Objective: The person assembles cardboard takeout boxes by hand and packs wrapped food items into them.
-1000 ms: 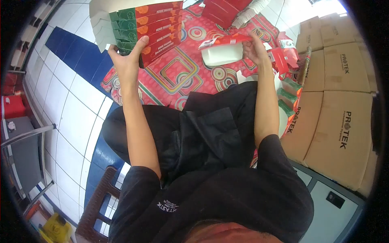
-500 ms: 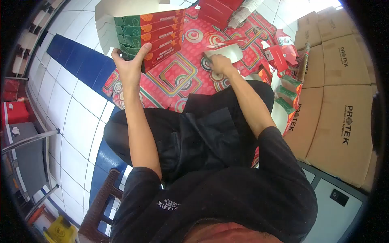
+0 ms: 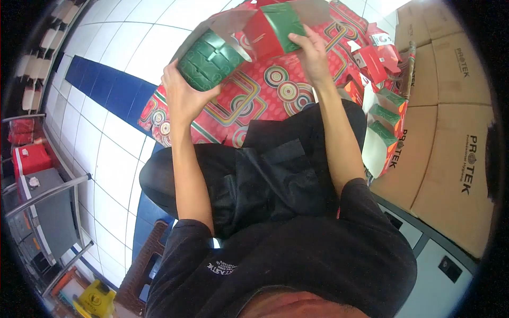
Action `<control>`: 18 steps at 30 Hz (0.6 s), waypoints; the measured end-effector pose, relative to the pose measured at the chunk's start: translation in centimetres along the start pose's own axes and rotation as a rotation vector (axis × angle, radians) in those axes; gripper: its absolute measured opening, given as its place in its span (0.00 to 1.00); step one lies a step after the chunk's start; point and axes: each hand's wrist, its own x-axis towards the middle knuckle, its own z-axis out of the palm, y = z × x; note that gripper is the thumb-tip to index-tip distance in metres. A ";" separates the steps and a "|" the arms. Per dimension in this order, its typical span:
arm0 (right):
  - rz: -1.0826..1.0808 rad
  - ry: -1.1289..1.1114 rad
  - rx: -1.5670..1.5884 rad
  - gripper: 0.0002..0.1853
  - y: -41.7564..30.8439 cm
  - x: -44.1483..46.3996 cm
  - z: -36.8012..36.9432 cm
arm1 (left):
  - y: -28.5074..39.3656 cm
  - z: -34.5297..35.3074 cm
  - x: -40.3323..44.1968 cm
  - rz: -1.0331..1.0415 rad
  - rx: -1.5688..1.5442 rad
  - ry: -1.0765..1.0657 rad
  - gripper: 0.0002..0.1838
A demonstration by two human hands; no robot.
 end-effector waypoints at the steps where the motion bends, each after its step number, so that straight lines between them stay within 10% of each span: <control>1: -0.017 -0.035 -0.086 0.19 0.7 0.0 0.2 | 0.3 0.5 -0.1 0.035 -0.014 -0.007 0.61; 18: -0.170 -0.201 -0.383 0.24 1.3 -1.3 2.4 | 1.8 1.0 -0.3 0.108 -0.021 0.002 0.62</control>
